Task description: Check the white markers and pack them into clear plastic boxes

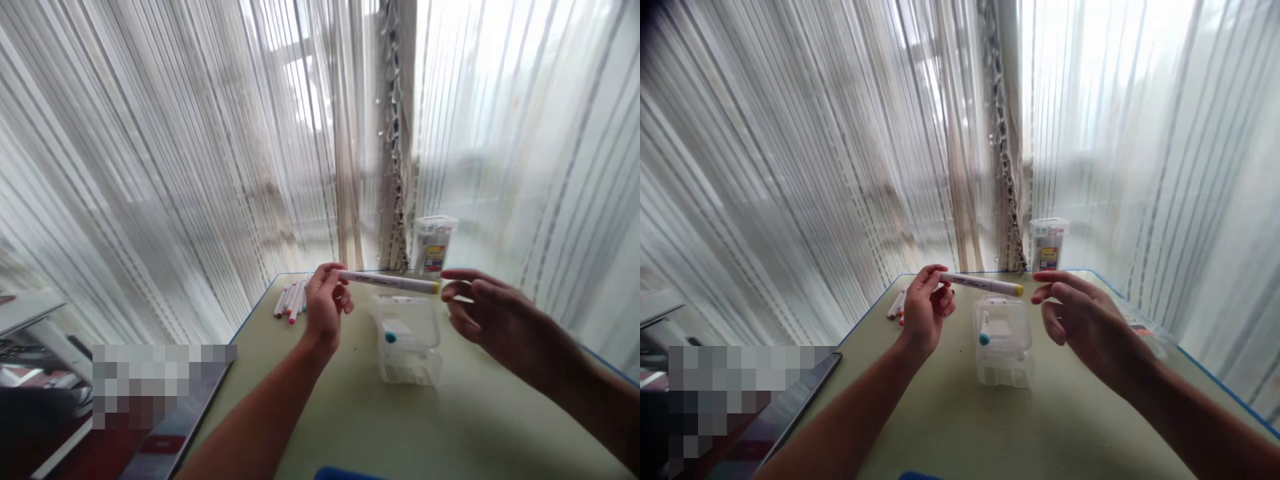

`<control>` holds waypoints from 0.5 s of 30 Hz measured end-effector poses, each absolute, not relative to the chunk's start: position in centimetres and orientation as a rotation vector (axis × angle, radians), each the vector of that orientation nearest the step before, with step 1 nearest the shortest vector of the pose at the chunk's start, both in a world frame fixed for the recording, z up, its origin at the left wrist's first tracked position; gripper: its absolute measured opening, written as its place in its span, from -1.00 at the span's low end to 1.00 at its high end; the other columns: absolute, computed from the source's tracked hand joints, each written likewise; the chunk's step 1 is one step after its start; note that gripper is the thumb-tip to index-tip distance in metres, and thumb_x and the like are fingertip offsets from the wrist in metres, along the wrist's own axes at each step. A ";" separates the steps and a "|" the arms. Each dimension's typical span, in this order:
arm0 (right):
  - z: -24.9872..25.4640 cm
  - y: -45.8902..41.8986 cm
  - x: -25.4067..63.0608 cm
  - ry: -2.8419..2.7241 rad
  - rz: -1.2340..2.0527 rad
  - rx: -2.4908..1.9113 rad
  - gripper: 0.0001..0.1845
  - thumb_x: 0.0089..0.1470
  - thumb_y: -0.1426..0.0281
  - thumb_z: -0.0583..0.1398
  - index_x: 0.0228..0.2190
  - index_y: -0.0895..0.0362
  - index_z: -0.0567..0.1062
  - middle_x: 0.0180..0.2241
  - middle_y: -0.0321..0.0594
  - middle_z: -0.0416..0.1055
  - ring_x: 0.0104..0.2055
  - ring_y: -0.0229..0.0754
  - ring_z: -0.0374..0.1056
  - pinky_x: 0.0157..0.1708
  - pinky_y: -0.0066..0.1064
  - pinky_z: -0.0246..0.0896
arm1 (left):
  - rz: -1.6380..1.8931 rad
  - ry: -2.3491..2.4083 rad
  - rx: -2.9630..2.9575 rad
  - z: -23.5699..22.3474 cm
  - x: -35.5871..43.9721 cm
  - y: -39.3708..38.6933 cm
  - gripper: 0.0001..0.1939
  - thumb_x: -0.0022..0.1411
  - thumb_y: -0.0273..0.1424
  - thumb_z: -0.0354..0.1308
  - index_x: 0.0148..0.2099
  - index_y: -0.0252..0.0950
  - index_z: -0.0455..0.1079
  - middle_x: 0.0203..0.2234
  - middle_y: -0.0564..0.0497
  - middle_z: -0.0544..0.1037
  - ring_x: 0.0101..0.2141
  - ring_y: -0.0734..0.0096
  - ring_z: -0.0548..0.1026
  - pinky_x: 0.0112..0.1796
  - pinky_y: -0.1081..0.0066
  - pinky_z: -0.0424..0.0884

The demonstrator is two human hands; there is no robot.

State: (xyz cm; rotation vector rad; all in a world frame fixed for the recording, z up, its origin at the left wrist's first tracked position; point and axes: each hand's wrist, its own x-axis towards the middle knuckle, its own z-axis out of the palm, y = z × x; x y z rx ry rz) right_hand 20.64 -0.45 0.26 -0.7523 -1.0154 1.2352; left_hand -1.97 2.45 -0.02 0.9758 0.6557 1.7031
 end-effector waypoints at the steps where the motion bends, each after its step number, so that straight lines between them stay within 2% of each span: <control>1: 0.4 -0.4 20.6 -1.023 1.243 -0.733 -0.57 -0.30 0.11 0.51 -0.34 0.05 0.69 -0.48 -0.25 0.50 -0.68 -0.35 0.15 -0.74 -0.45 0.04 | 1.698 0.651 0.939 -0.1 -2.1 2.7 -0.85 0.16 -0.38 0.26 -0.24 -0.30 0.39 -0.52 0.12 0.35 -0.66 0.65 0.20 -0.65 0.56 0.08; 6: 0.5 0.0 20.6 -1.048 1.266 -0.699 -0.69 -0.19 0.19 0.45 -0.38 0.11 0.68 -0.53 -0.21 0.52 -0.70 -0.32 0.20 -0.73 -0.44 0.07 | 1.683 0.638 0.768 -0.1 -2.5 3.3 -0.91 0.17 -0.45 0.21 -0.26 -0.31 0.37 -0.57 0.14 0.31 -0.67 0.64 0.18 -0.65 0.55 0.06; 12: 0.0 -0.1 20.7 -1.099 1.249 -0.721 -0.72 -0.15 0.23 0.44 -0.39 0.14 0.67 -0.56 -0.17 0.53 -0.70 -0.29 0.23 -0.72 -0.44 0.09 | 1.654 0.653 0.727 0.3 -2.4 2.9 -1.00 0.23 -0.50 0.13 -0.28 -0.32 0.36 -0.59 0.14 0.29 -0.68 0.63 0.17 -0.64 0.54 0.06; 15: 0.1 -0.2 20.7 -1.111 1.242 -0.718 -0.73 -0.14 0.23 0.44 -0.39 0.14 0.67 -0.56 -0.17 0.53 -0.69 -0.28 0.24 -0.71 -0.44 0.09 | 1.648 0.659 0.734 0.4 -2.4 2.8 -0.97 0.25 -0.51 0.10 -0.27 -0.33 0.36 -0.59 0.14 0.30 -0.68 0.63 0.17 -0.64 0.54 0.06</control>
